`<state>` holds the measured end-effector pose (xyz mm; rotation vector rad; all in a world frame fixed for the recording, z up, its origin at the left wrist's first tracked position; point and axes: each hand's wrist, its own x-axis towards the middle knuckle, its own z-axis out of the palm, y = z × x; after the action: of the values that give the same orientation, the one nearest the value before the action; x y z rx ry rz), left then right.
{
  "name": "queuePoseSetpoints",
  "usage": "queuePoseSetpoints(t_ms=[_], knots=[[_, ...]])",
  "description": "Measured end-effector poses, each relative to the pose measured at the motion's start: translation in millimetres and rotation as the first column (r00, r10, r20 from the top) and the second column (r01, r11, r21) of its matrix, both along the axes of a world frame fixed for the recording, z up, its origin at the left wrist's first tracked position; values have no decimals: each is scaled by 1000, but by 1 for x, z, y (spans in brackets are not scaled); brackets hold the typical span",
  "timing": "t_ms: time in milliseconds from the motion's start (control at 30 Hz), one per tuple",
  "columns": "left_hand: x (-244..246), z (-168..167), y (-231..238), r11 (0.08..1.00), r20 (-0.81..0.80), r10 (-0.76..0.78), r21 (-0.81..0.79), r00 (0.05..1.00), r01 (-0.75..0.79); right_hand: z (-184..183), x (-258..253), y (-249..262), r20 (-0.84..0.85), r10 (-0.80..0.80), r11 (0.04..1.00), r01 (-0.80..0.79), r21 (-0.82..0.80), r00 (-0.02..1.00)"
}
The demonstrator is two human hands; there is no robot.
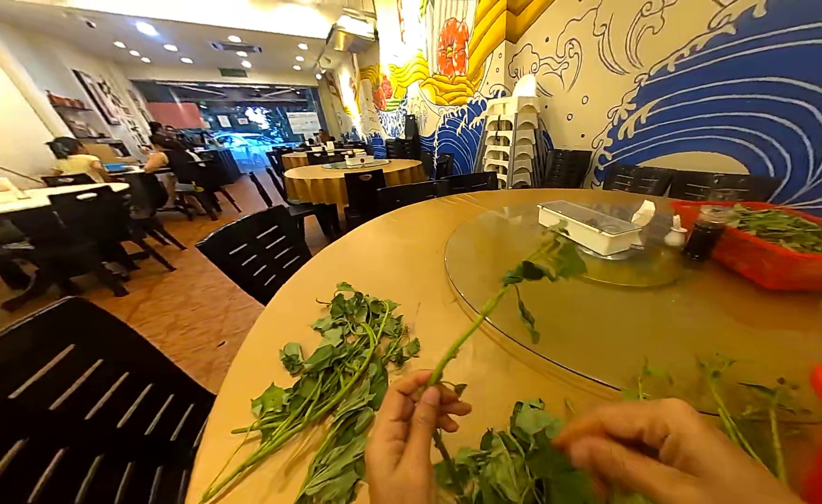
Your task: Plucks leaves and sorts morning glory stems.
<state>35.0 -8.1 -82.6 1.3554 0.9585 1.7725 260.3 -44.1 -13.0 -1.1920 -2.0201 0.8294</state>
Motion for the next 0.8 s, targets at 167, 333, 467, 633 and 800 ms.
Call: queuePoseSetpoints(t_ms=[167, 333, 467, 633, 800], knots=[[-8, 5, 2, 998, 138, 25, 56, 990, -33, 2, 15, 7, 143, 109, 993, -100, -69, 984], [-4, 6, -4, 989, 145, -142, -14, 979, 145, -16, -1, 20, -235, -334, 918, 372, 139, 913], [9, 1, -13, 954, 73, -294, -37, 953, 298, -23, -15, 26, -474, -395, 847, 512, 146, 787], [22, -4, -23, 912, 41, -406, -47, 913, 407, -23, -17, 29, -578, -482, 785, 618, 51, 659], [21, -1, -27, 859, 38, -502, -95, 864, 503, -27, -16, 32, -558, -438, 847, 531, 5, 705]])
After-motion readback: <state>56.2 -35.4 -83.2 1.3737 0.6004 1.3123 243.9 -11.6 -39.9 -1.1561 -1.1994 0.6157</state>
